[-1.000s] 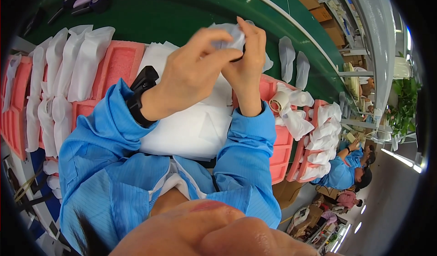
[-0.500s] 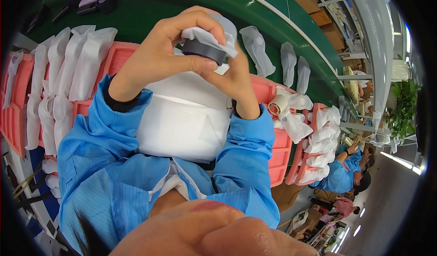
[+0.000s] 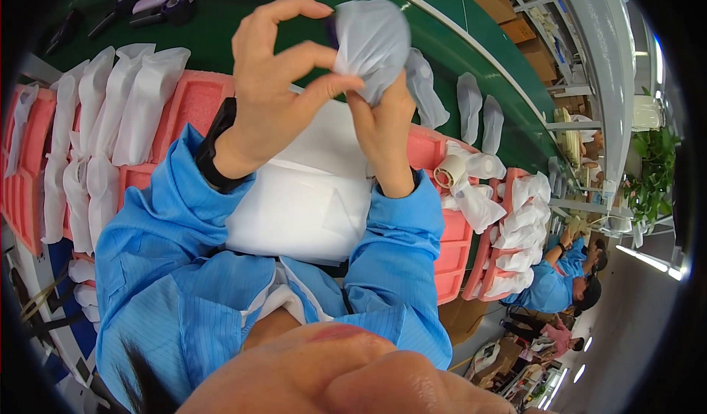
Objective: The person wraps hair dryers in protective foam sheets by hand and places them into a pink tray. This process is repeated for several hair dryers.
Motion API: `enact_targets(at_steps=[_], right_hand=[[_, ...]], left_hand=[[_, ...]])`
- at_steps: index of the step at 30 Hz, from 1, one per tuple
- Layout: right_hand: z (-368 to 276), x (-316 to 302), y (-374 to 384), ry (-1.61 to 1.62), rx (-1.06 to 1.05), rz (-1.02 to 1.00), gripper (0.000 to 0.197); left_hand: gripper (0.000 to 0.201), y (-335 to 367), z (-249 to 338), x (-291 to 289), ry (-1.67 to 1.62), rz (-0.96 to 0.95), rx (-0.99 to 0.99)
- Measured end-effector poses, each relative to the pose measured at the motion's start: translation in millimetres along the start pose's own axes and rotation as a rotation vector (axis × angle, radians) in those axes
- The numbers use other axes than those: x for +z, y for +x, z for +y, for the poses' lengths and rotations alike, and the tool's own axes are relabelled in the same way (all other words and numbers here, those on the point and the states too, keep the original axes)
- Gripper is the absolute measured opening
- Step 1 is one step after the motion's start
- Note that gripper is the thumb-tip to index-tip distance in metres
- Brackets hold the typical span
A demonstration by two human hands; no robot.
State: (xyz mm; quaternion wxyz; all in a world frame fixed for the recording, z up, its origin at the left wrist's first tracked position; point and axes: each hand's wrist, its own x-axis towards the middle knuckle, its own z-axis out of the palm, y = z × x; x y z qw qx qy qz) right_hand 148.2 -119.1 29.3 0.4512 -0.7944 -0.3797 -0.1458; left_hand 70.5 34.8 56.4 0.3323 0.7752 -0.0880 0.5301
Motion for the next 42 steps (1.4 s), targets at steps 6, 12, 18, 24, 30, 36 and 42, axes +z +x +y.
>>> enact_targets(at_steps=[6,12,18,24,30,36,42], right_hand=[[10.5,-22.7,4.0,0.550,0.276,-0.452,0.040],[58.1,-6.5,19.6,-0.276,0.415,-0.324,0.049],[126.8,-0.1,3.9,-0.803,0.197,-0.485,0.055],[36.9,23.1,24.8,-0.357,-0.125,-0.286,0.044],[-25.6,116.5,117.3,-0.134,-0.377,-0.443,0.040],[5.2,265.2,164.3,-0.070,-0.024,-0.581,0.070],[15.0,293.0,136.4,0.017,0.073,-0.333,0.072]], left_hand=[[0.020,6.0,-44.3,-7.6,-0.070,0.020,-0.262],[0.019,-14.9,-33.5,26.3,0.178,-0.338,-0.125],[0.020,-77.7,-17.7,69.3,0.038,-0.713,-0.207],[0.036,-96.6,-21.5,71.1,-0.022,-0.992,-0.164],[0.040,-150.3,-33.5,111.1,-0.350,-0.571,-0.219],[0.039,-153.3,-34.5,116.8,-0.503,-0.404,-0.332],[0.037,-147.6,-23.0,117.2,-0.583,-0.263,-0.339]])
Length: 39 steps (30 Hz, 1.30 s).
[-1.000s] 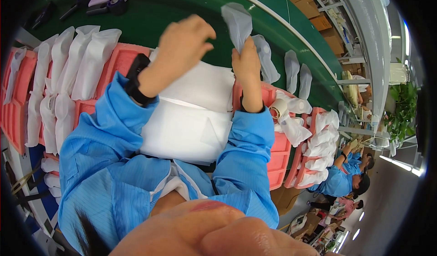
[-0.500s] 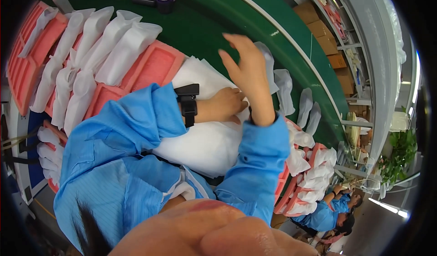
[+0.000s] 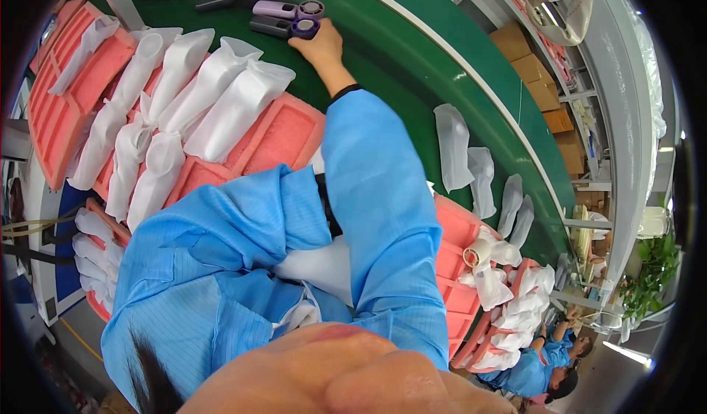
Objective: The person wraps hair dryers in protective foam sheets by hand and places them into a pink tray. This process is repeated for several hair dryers.
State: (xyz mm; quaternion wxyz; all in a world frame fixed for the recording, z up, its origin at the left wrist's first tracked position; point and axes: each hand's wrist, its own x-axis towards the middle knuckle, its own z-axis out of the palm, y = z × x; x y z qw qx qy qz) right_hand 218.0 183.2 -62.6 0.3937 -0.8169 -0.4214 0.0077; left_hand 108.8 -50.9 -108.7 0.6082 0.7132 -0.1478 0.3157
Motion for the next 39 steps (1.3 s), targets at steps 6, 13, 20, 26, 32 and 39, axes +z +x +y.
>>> enact_targets(at_steps=[6,13,20,26,32,39], right_hand=[[-24.6,-136.3,-51.5,0.085,-0.270,0.034,0.064],[-26.0,-306.1,-185.1,0.334,-0.042,0.283,0.063],[9.0,-363.9,-250.4,0.454,-0.089,0.422,0.054],[6.4,-369.3,-259.1,0.374,-0.228,0.349,0.050],[-8.0,-339.9,-248.6,0.364,-0.174,0.287,0.053],[-17.0,-267.9,-216.3,0.051,-0.429,0.275,0.061]], left_hand=[[0.035,7.2,18.5,-3.4,-0.184,0.094,-0.001],[0.027,27.3,47.4,-30.2,0.702,-0.492,0.022],[0.020,37.3,36.4,-39.1,0.287,-0.495,-0.216],[0.013,72.2,70.9,-74.2,0.077,-0.384,-0.262],[0.013,86.8,99.1,-91.9,0.086,-0.273,-0.290],[0.010,92.4,129.5,-92.6,-0.475,0.274,-0.311]])
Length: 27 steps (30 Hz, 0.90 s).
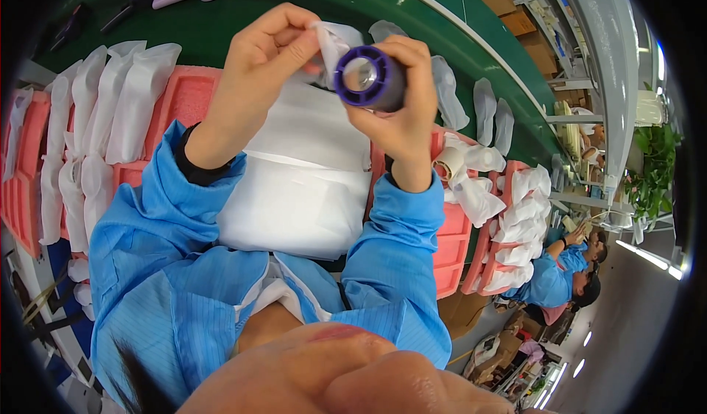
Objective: The person wraps hair dryers in protective foam sheets by hand and places them into a pink tray. This process is repeated for several hair dryers.
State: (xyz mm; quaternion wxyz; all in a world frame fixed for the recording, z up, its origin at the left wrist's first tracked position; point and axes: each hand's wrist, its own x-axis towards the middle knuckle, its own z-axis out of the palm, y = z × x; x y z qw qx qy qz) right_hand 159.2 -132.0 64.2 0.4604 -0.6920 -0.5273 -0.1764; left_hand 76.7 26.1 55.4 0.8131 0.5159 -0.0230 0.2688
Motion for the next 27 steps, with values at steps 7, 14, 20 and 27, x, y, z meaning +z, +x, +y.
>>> enact_targets(at_steps=[7,14,20,27], right_hand=[[-5.1,25.8,-8.1,-0.240,-0.011,-0.007,0.079],[7.5,17.5,-7.4,-0.292,0.033,0.125,0.074],[12.7,18.0,-13.4,0.048,0.402,0.254,0.073],[2.6,19.7,-7.5,0.349,0.144,0.071,0.068]], left_hand=[[0.005,-5.6,-3.9,-9.6,0.185,-0.120,0.038],[0.026,-26.8,-10.8,10.2,0.888,-0.233,0.559],[0.042,-20.8,-13.1,18.0,0.818,-0.084,0.483],[0.045,5.1,3.5,-4.8,0.707,-0.265,0.550]])
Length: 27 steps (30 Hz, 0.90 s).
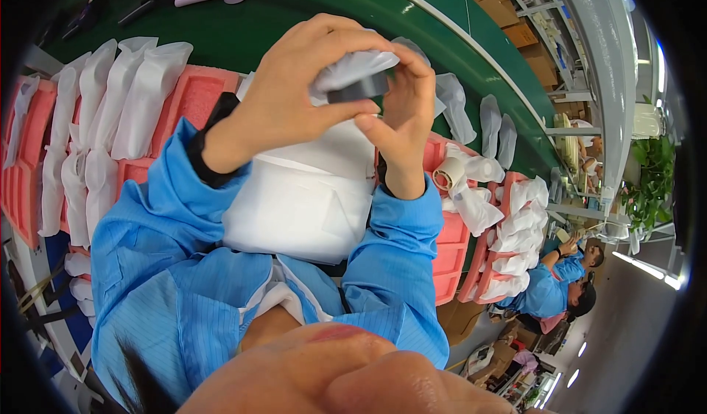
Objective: The person wraps hair dryers in protective foam sheets by hand and places them into a pink tray. This process is repeated for several hair dryers.
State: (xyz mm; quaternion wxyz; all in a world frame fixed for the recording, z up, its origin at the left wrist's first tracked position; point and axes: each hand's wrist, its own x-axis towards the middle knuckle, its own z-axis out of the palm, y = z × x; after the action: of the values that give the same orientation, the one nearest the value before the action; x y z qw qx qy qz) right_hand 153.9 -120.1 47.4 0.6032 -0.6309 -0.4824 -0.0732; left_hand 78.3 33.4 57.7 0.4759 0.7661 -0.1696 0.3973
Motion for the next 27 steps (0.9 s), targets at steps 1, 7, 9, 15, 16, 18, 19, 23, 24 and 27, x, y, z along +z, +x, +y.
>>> enact_targets(at_steps=[1,7,9,15,16,18,19,23,24,27], right_hand=[[0.4,-0.8,0.7,0.022,0.003,0.023,0.064],[9.0,-5.9,-7.4,-0.085,0.199,-0.349,0.055],[14.9,-10.4,-7.2,-0.420,0.058,-0.261,0.047],[13.2,3.8,-10.6,-0.783,-0.051,-0.025,0.039],[11.8,6.3,-10.1,-0.765,-0.050,-0.017,0.038],[11.7,6.8,-11.1,-0.751,-0.047,-0.010,0.036],[12.9,6.7,-11.8,-0.757,-0.061,0.014,0.035],[11.5,10.1,-16.4,-0.771,-0.030,0.031,0.033],[9.2,12.4,-18.9,-0.773,0.029,0.000,0.033],[7.2,8.8,-16.7,-0.674,0.089,-0.027,0.032]], left_hand=[[0.043,1.6,1.9,-5.6,-0.124,-0.060,-0.014],[0.039,0.1,-8.4,-17.4,-0.364,-0.079,-0.118],[0.041,-1.7,-5.2,-16.6,-0.062,0.174,-0.224],[0.045,-10.0,4.1,1.0,0.111,0.139,-0.002],[0.046,-10.9,5.1,1.4,0.182,0.188,0.043],[0.047,-11.9,5.3,2.3,0.248,0.236,0.088],[0.044,-12.2,5.3,2.0,0.217,0.240,0.053],[0.035,-14.7,6.7,4.5,0.168,0.215,0.012],[0.030,-16.1,7.6,6.7,0.184,0.181,0.038],[0.023,-12.4,9.9,6.0,0.233,0.143,0.071]])
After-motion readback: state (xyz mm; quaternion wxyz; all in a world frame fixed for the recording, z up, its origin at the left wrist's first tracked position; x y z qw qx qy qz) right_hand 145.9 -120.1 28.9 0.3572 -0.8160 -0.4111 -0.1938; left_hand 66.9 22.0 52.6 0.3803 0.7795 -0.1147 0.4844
